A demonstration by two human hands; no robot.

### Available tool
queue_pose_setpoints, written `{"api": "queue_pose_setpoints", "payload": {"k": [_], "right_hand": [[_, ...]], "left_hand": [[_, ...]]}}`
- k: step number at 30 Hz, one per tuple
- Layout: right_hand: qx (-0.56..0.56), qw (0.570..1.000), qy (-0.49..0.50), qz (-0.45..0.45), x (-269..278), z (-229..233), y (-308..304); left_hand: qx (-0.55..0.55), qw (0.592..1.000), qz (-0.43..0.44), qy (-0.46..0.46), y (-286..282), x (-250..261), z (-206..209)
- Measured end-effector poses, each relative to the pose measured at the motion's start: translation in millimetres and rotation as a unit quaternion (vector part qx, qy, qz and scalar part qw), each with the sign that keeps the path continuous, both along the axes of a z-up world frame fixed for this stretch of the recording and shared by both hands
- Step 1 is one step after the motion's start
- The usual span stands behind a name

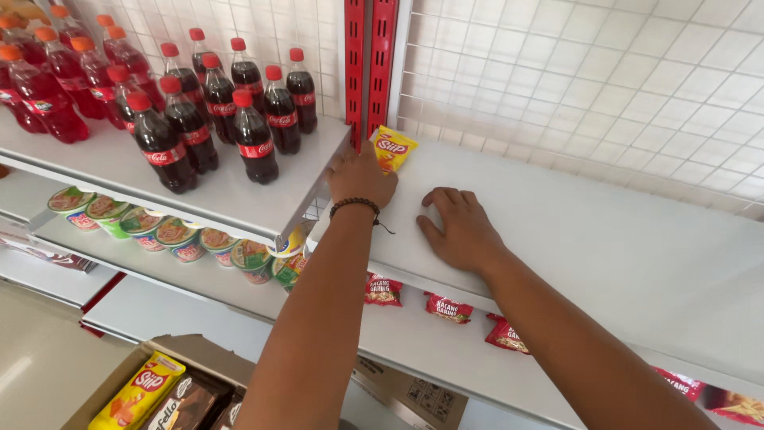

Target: The person takes snack packages and chocolate bars from a cardboard box and places them onto a store shelf.

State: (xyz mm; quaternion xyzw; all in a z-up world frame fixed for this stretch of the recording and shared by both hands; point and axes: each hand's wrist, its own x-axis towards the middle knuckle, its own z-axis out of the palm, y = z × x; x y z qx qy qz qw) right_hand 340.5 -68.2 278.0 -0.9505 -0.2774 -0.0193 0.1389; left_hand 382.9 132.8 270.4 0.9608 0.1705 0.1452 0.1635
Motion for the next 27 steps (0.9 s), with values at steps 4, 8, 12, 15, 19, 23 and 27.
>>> {"api": "queue_pose_setpoints", "payload": {"k": [4,8,12,15,19,23,27], "right_hand": [[-0.024,1.000,0.017,-0.005,-7,10,3],[-0.015,0.999,0.036,-0.016,-13,14,6],[-0.032,0.998,0.043,-0.034,-18,17,9],[-0.035,0.998,0.041,-0.039,-15,16,8],[-0.020,0.998,0.042,-0.041,-17,19,10],[-0.009,0.998,0.042,-0.039,-19,19,9],[0.001,0.999,0.041,-0.032,-18,18,8]], "left_hand": [[-0.015,1.000,-0.010,-0.014,6,9,5],[-0.079,0.995,-0.056,-0.004,5,-2,11],[-0.090,0.993,-0.075,-0.001,8,0,2],[-0.047,0.996,-0.075,0.019,5,7,-1],[-0.054,0.995,-0.080,0.025,3,1,7],[-0.060,0.994,-0.086,0.021,2,-4,9],[-0.069,0.994,-0.086,0.015,4,-6,9]]}}
